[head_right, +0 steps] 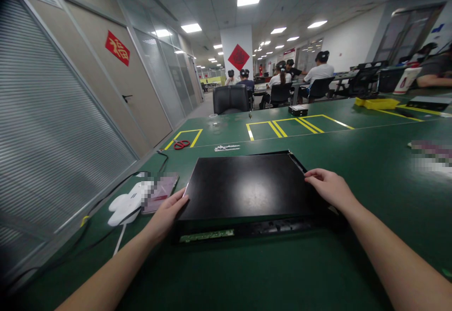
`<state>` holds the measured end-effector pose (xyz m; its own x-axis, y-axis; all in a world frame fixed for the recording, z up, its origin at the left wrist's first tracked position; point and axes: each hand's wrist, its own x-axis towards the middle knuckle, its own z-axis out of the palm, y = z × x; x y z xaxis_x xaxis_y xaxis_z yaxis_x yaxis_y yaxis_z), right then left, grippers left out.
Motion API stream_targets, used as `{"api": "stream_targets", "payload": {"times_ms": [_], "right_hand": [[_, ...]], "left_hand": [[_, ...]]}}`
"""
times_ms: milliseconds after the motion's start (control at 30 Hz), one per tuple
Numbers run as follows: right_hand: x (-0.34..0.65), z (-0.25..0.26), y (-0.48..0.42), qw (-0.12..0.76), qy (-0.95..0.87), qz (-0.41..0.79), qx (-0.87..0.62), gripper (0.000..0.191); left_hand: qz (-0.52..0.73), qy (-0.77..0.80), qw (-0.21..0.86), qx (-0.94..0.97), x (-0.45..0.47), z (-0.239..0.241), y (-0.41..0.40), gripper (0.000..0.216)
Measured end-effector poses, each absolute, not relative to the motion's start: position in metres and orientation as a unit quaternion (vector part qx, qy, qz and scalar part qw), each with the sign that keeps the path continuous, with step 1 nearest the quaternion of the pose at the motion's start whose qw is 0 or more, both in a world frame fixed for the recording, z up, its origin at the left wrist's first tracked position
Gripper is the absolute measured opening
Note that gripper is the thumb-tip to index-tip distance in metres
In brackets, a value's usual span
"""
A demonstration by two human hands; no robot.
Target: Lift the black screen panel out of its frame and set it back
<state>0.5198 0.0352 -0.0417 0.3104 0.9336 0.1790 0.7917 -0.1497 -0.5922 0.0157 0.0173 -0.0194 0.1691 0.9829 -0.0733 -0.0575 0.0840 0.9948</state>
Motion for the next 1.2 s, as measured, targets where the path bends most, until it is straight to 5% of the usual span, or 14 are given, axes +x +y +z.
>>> {"api": "stream_targets", "payload": {"times_ms": [1200], "right_hand": [[0.514, -0.042, 0.03, 0.257, -0.608, 0.081, -0.747, 0.034]], "left_hand": [[0.471, 0.485, 0.548, 0.492, 0.025, -0.01, 0.008, 0.08]]}}
